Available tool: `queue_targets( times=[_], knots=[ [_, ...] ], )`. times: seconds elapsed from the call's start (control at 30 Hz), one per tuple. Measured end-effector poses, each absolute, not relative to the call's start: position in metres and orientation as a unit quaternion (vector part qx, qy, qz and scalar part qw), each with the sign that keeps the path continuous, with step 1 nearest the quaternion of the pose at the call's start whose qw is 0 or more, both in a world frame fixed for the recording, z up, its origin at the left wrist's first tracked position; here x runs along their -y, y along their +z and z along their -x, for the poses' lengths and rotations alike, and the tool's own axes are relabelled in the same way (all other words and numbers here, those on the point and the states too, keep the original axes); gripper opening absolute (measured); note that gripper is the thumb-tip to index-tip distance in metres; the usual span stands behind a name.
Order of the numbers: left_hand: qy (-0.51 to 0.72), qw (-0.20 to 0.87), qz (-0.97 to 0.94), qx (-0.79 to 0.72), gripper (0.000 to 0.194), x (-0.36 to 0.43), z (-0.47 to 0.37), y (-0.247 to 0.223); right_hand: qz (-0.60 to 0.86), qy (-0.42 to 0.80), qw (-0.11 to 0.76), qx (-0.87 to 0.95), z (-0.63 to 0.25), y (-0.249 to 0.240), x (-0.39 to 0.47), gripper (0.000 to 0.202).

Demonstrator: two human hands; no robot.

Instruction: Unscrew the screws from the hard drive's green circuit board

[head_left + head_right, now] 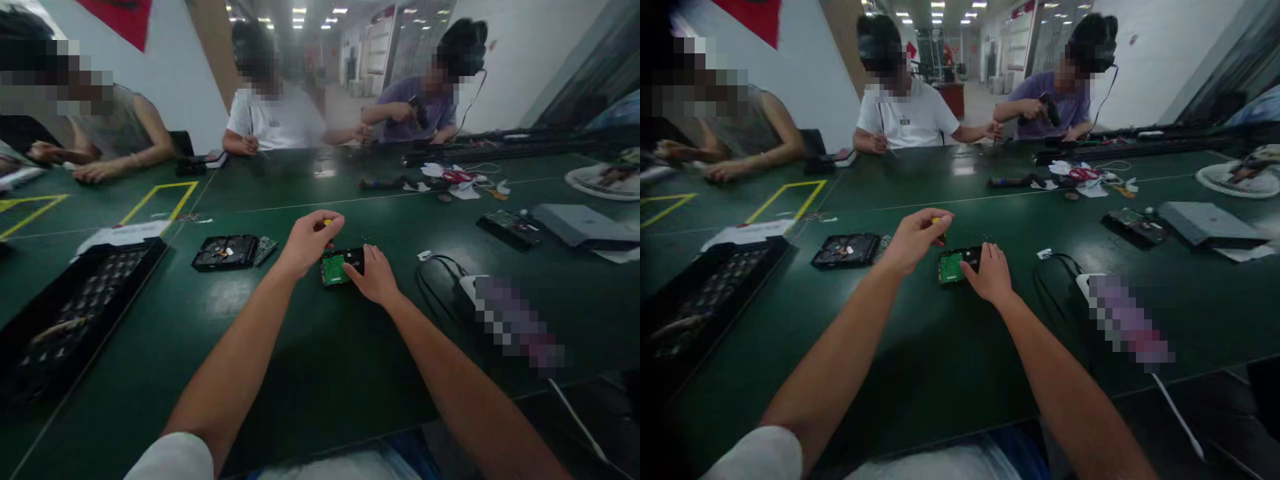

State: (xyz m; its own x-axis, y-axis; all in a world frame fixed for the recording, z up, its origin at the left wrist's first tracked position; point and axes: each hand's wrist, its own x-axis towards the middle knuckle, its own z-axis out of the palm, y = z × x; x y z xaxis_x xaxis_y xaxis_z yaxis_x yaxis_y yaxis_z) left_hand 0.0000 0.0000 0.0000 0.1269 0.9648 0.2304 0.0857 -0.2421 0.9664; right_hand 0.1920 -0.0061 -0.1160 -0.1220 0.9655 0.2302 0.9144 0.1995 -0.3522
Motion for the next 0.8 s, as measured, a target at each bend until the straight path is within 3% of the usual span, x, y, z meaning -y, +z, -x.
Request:
queue_targets(
  times=[0.3, 0.47, 0.8],
  knots=[
    [0.528, 0.528, -0.521, -0.414, 0.008, 0.0021, -0.0068, 0.0063, 0.625, 0.079, 0.211, 0.747, -0.1965, -0.1186, 0.0054, 0.092],
    [0.535, 0.495, -0.523, -0.442, 0.017, 0.0023, -0.0049, 0.0093, 0.625, 0.083, 0.215, 0.746, -0.1967, -0.1192, 0.0051, 0.094],
    [0.556, 0.557, -0.474, -0.394, 0.013, -0.0014, -0.006, 0.0055, 0.626, 0.082, 0.219, 0.744, -0.1974, -0.119, 0.0055, 0.092]
  ],
)
